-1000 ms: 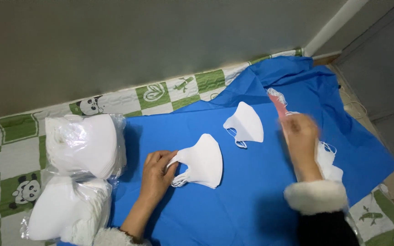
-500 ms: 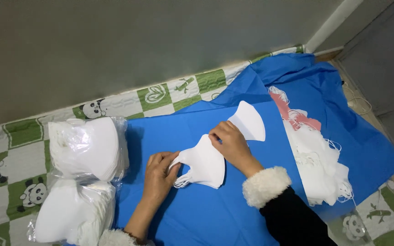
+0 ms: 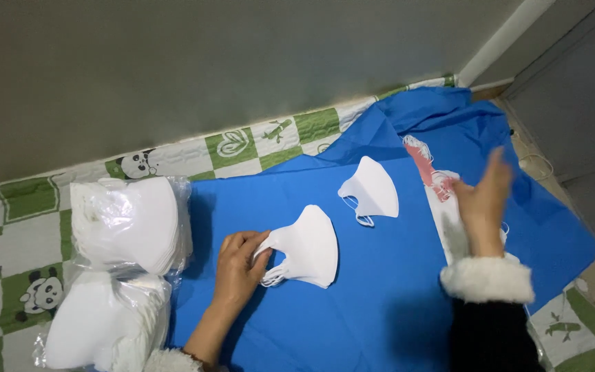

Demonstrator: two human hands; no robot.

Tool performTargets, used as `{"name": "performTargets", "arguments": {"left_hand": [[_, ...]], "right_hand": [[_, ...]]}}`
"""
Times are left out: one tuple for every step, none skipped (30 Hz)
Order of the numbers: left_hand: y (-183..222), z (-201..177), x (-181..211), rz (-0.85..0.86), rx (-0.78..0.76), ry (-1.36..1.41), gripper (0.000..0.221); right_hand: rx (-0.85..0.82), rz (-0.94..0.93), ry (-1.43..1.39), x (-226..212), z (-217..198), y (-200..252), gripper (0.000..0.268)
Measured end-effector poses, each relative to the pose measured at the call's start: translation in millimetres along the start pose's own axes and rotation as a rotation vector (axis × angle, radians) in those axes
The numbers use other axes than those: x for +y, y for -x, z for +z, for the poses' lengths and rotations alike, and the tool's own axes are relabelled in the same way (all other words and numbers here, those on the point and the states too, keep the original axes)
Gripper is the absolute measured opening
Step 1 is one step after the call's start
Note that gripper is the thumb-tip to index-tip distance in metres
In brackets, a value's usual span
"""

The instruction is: The person is manually sorting and stacking white face masks on a workspace.

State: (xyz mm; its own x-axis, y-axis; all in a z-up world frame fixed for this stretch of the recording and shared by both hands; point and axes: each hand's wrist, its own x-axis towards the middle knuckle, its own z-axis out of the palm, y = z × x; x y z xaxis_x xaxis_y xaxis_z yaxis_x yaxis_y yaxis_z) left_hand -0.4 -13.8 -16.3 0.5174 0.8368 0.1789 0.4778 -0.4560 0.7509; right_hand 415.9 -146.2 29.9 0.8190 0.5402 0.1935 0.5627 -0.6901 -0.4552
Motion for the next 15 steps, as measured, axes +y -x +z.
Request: {"name": "performTargets", "arguments": {"left_hand": [[1.2,0.0,0.4,0.000,-0.003,-0.008,0.037],[2.4,1.8,-4.3,-0.001,-0.005,-0.010,0.037],[3.7,3.7,-8.6,0.012,-0.008,0.020,0.039],[2.9,4.7,-13.1,0.028,-0.011,0.049,0.041],[2.6,1.6,-8.9,0.032,-0.013,0.045,0.041],[2.3,-1.5,-4.6,0.013,-0.030,0.074,0.043],[2.0,-4.9,-0.4,-0.006,-0.048,0.104,0.045],[1.2,-6.5,1.6,-0.004,-0.048,0.102,0.045],[0.7,-8.2,3.4,-0.017,-0.055,0.135,0.048],[1.0,-8.8,5.5,-0.030,-0.064,0.170,0.051],[0.7,-8.8,5.0,-0.029,-0.065,0.172,0.051],[0.5,-8.6,4.8,-0.032,-0.052,0.196,0.053],[0.2,-8.4,4.7,-0.036,-0.040,0.220,0.055],[0.7,-8.2,3.6,-0.034,-0.040,0.220,0.055],[1.1,-8.1,2.5,-0.047,-0.030,0.238,0.055]], "right_hand": [[-0.039,-0.033,-0.006,4.1,8.5,6.7,0.074],[-0.041,-0.031,-0.008,5.0,24.6,17.1,0.074],[0.040,-0.246,-0.055,6.1,40.3,27.2,0.055],[0.124,-0.459,-0.105,6.3,56.5,36.8,0.037],[0.126,-0.455,-0.109,-7.6,59.2,40.0,0.037],[0.025,-0.377,-0.094,-21.8,61.7,42.8,0.046],[-0.076,-0.298,-0.080,-36.4,64.1,45.6,0.056],[-0.075,-0.298,-0.082,-44.2,64.4,41.7,0.056],[-0.162,-0.210,-0.001,-52.2,64.8,38.1,0.061],[-0.249,-0.120,0.082,-59.0,64.2,34.9,0.066],[-0.247,-0.119,0.083,-57.4,66.2,32.5,0.066],[-0.312,-0.062,0.039,-55.5,67.8,30.0,0.063],[-0.377,-0.005,-0.005,-53.7,69.3,27.3,0.060],[-0.376,-0.004,-0.006,-50.9,71.0,27.1,0.060],[-0.373,0.029,-0.059,-48.1,72.7,26.8,0.051]]}}
